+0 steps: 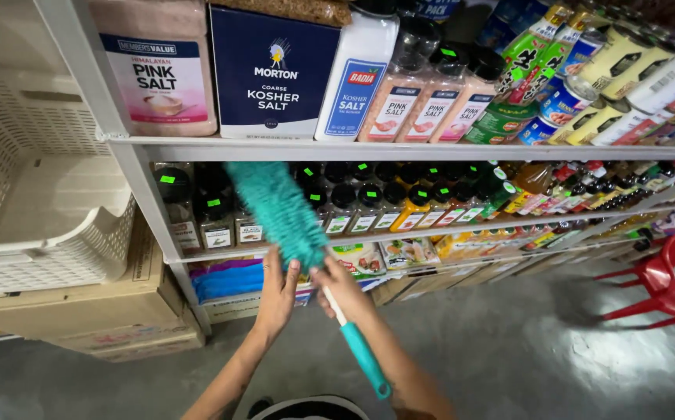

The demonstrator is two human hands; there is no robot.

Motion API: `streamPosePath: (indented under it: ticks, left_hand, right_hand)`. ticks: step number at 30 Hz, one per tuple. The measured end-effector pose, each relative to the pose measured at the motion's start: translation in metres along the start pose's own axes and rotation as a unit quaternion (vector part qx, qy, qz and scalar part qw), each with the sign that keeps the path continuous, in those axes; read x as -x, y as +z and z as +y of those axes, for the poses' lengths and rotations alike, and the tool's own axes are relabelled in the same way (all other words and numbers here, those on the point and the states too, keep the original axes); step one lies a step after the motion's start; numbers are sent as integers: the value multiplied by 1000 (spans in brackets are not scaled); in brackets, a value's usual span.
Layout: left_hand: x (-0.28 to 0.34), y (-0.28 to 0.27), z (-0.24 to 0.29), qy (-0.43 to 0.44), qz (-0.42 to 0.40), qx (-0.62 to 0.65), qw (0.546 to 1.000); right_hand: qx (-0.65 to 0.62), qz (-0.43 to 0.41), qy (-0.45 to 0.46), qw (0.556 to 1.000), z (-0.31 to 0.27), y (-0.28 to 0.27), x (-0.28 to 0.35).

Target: Organizes spice jars and salt containers on grocery store shelves and then uses a duster to clean.

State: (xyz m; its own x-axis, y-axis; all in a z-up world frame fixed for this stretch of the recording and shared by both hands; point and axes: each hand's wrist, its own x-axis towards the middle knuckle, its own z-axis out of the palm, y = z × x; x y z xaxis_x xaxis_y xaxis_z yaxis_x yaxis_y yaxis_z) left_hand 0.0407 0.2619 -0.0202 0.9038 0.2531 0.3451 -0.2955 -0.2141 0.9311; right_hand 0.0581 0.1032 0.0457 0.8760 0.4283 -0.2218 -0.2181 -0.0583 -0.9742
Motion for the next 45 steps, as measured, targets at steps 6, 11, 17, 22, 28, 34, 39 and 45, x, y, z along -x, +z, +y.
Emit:
streamPosePath:
  ticks: [6, 11, 17, 22, 28, 34, 39, 45]
  left_hand:
    - [1, -7, 23, 20, -80, -40, 996]
    - [6, -17, 39, 64, 19, -23, 997]
    - [22, 7, -1, 49, 4, -58, 997]
    - [24, 24, 44, 30, -133, 7, 991]
    - [21, 24, 40, 30, -161, 15, 986]
    - [19, 45, 27, 20, -162, 41, 986]
    - [21, 52, 29, -3, -201, 8, 980]
    - [24, 56, 24, -2, -232, 7, 973]
  right_hand:
    - [37, 146, 0, 989, 23, -31, -19]
    - [13, 72, 5, 997, -11, 34, 0]
    - [27, 24, 33, 999, 23, 6, -23]
    - [-32, 193, 47, 979, 38, -88, -13]
    - [-48, 280, 7, 959, 23, -96, 10]
    - [-62, 120, -10, 991, 16, -36, 19]
    - [-120, 169, 15, 978, 44, -123, 7]
    - [-144, 270, -13, 952, 44, -184, 28]
